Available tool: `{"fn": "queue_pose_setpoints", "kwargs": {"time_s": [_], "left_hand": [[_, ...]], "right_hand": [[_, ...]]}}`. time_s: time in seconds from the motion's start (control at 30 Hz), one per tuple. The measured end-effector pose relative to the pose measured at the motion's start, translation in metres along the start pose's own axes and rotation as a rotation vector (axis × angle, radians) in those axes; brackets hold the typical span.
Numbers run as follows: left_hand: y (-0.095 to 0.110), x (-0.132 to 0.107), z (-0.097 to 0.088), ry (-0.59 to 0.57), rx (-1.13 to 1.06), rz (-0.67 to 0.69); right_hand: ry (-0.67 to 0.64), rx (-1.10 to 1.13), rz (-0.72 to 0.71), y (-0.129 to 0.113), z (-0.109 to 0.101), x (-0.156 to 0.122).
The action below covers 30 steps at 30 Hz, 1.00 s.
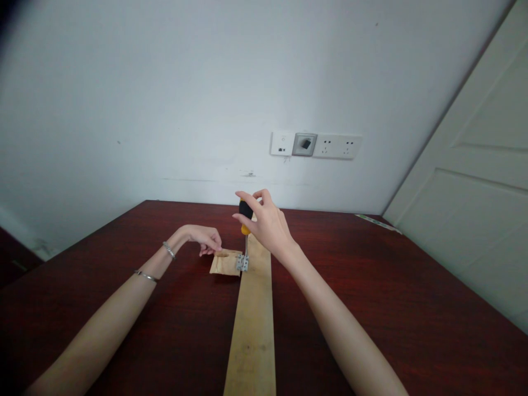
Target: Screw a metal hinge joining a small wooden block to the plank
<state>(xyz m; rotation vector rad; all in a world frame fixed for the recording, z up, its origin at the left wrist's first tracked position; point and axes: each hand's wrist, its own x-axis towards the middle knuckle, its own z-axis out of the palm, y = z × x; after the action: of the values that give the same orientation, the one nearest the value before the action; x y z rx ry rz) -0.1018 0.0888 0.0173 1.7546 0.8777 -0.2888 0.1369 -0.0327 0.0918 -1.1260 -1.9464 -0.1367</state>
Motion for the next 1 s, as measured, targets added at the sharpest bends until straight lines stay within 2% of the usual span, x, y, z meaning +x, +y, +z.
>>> {"fn": "queue_pose_setpoints", "kwargs": {"time_s": [0.17, 0.37, 0.5, 0.8, 1.0], "left_hand": [[0.0003, 0.0005, -0.0012, 0.002, -0.003, -0.003], [-0.0027, 0.003, -0.0039, -0.022, 0.0, 0.037], [-0.0033, 0.0037, -0.0042, -0.023, -0.005, 0.036], [0.0016, 0.0016, -0.0023, -0.006, -0.014, -0.003], [0.0003, 0.003, -0.0037, -0.003, -0.015, -0.018]], "right_hand": [[-0.028, 0.053, 0.0, 0.0003, -0.0009, -0.0002], [-0.044, -0.011, 0.02, -0.0025, -0.0025, 0.0003], [-0.044, 0.054, 0.022, -0.0002, 0.0, 0.0006], [0.016, 0.028, 0.003, 0.0012, 0.0018, -0.0004], [0.004, 0.097, -0.09, 0.0, 0.003, -0.0007]]}}
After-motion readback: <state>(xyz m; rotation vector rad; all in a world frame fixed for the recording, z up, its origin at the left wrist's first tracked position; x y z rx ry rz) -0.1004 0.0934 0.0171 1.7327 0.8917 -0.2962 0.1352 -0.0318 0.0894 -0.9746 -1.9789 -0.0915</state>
